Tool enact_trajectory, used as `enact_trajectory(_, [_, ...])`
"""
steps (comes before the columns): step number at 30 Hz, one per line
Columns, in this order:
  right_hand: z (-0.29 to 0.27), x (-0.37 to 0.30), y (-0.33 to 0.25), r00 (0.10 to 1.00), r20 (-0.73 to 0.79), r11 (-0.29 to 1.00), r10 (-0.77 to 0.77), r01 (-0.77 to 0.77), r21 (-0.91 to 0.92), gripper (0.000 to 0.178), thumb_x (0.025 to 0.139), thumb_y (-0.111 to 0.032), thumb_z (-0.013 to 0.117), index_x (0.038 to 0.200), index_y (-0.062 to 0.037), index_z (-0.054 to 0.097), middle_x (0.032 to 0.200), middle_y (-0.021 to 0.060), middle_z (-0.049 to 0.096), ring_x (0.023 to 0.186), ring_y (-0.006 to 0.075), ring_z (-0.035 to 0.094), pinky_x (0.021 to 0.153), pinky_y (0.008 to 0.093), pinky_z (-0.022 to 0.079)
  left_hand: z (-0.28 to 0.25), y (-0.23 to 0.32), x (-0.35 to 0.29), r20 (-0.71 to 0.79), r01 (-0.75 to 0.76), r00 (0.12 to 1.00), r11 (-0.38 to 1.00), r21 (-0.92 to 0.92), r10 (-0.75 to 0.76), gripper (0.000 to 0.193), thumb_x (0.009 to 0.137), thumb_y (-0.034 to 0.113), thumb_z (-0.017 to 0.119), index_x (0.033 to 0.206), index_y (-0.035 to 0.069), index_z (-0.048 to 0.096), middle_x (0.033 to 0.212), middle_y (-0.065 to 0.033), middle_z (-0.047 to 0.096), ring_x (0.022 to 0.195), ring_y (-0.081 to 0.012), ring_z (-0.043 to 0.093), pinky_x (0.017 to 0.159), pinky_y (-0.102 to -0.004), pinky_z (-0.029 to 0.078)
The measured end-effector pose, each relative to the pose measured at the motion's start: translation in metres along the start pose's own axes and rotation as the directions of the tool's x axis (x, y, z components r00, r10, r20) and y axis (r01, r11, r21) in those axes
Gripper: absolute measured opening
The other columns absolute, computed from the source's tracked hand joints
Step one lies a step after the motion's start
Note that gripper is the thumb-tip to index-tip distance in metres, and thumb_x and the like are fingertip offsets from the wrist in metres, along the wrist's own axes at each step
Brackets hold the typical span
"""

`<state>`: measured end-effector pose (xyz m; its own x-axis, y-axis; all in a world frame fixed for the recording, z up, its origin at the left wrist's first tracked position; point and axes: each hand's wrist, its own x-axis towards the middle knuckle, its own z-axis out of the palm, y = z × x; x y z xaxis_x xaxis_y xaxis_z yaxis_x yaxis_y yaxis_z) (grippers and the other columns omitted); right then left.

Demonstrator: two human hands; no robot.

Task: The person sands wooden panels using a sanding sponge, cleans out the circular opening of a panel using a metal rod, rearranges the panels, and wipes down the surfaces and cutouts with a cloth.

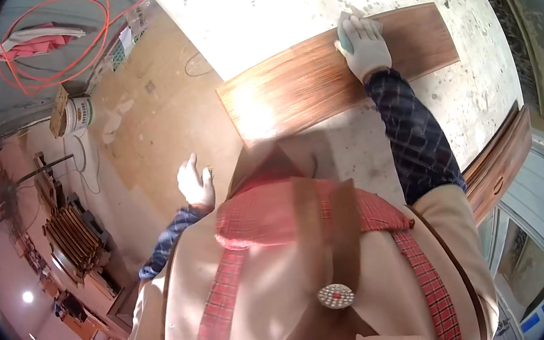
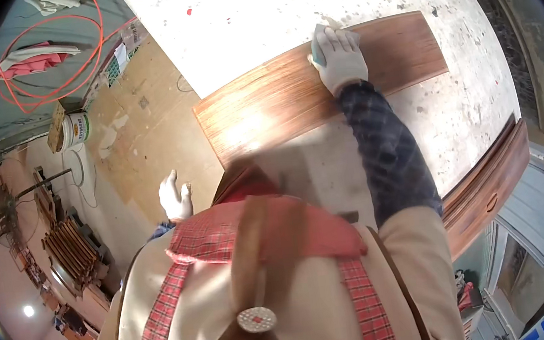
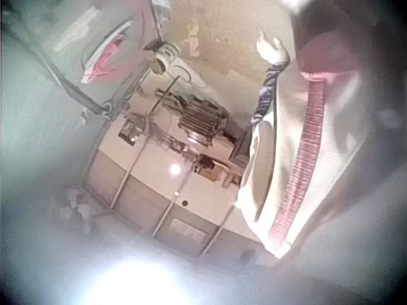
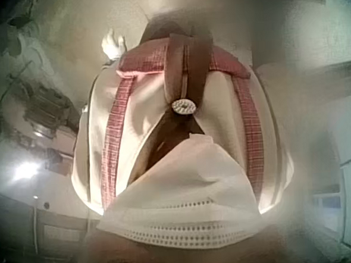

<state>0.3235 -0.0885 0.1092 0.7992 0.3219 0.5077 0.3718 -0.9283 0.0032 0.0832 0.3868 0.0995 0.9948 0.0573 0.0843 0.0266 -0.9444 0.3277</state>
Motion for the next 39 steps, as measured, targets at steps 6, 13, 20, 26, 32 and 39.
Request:
enact_trajectory(6, [-0.039, 0.016, -0.175, 0.839, 0.533, 0.990, -0.105, 0.036, 0.138, 0.034, 0.089, -0.030, 0.058, 0.110, -0.0043, 0.062, 0.107, 0.0140, 0.064, 0.108, 0.0303, 0.058, 0.104, 0.0481, 0.040, 0.021, -0.018, -0.024, 0.008, 0.081, 0.997, 0.990, -0.116, -0.081, 0.053, 0.086, 0.022, 0.070, 0.133, 0.002, 0.055, 0.114, -0.0186, 0.063, 0.106, -0.0373, 0.058, 0.093, -0.0468, 0.047])
enact_trajectory(13, [-0.074, -0.043, -0.069, 0.924, 0.365, 0.958, 0.116, -0.201, 0.203, 0.047, 0.090, -0.026, 0.061, 0.132, -0.0043, 0.055, 0.133, 0.0172, 0.055, 0.123, 0.0345, 0.050, 0.111, 0.0458, 0.036, 0.013, 0.024, 0.024, 0.282, 0.361, 0.931, 0.716, -0.598, -0.234, 0.052, 0.095, 0.015, 0.065, 0.142, 0.001, 0.047, 0.124, -0.0199, 0.060, 0.110, -0.0267, 0.062, 0.093, -0.0368, 0.053])
enact_trajectory(20, [-0.086, -0.065, -0.103, 0.851, 0.405, 0.901, 0.336, -0.415, 0.126, 0.039, 0.083, -0.027, 0.064, 0.116, -0.0055, 0.062, 0.119, 0.0143, 0.062, 0.112, 0.0333, 0.057, 0.105, 0.0487, 0.039, 0.056, 0.016, 0.000, 0.593, 0.584, 0.789, 0.499, -0.640, -0.162, 0.051, 0.101, 0.023, 0.060, 0.145, 0.004, 0.043, 0.117, -0.0092, 0.062, 0.101, -0.0172, 0.060, 0.088, -0.0328, 0.051])
enact_trajectory(26, [-0.082, -0.077, -0.144, 0.907, 0.417, 0.986, -0.057, -0.014, 0.166, 0.026, 0.081, -0.027, 0.060, 0.097, -0.0066, 0.062, 0.098, 0.0114, 0.063, 0.097, 0.0266, 0.060, 0.090, 0.0430, 0.045, 0.033, 0.062, 0.028, 0.725, 0.758, 0.651, 0.254, -0.601, -0.224, 0.052, 0.102, 0.041, 0.056, 0.142, 0.010, 0.044, 0.119, -0.0076, 0.062, 0.092, -0.0198, 0.065, 0.080, -0.0364, 0.053])
enact_trajectory(32, [-0.094, -0.072, 0.034, 0.878, 0.340, 0.914, 0.338, -0.392, 0.103, 0.032, 0.080, -0.018, 0.068, 0.109, -0.0061, 0.061, 0.108, 0.0164, 0.062, 0.097, 0.0383, 0.060, 0.089, 0.0458, 0.048, 0.026, 0.080, 0.027, 0.765, 0.780, 0.608, 0.336, -0.527, -0.213, 0.051, 0.102, 0.038, 0.057, 0.141, 0.007, 0.046, 0.114, -0.0063, 0.062, 0.092, -0.0186, 0.062, 0.080, -0.0335, 0.052])
enact_trajectory(39, [-0.023, -0.117, 0.117, 0.912, -0.113, 0.871, 0.394, -0.409, -0.273, 0.053, 0.089, -0.035, 0.069, 0.133, -0.0073, 0.056, 0.133, 0.0157, 0.059, 0.121, 0.0353, 0.054, 0.106, 0.0468, 0.041, 0.043, 0.070, 0.021, 0.809, 0.828, 0.561, 0.100, -0.552, -0.177, 0.039, 0.100, 0.043, 0.057, 0.121, 0.010, 0.057, 0.102, -0.0081, 0.067, 0.085, -0.0201, 0.065, 0.071, -0.0353, 0.054])
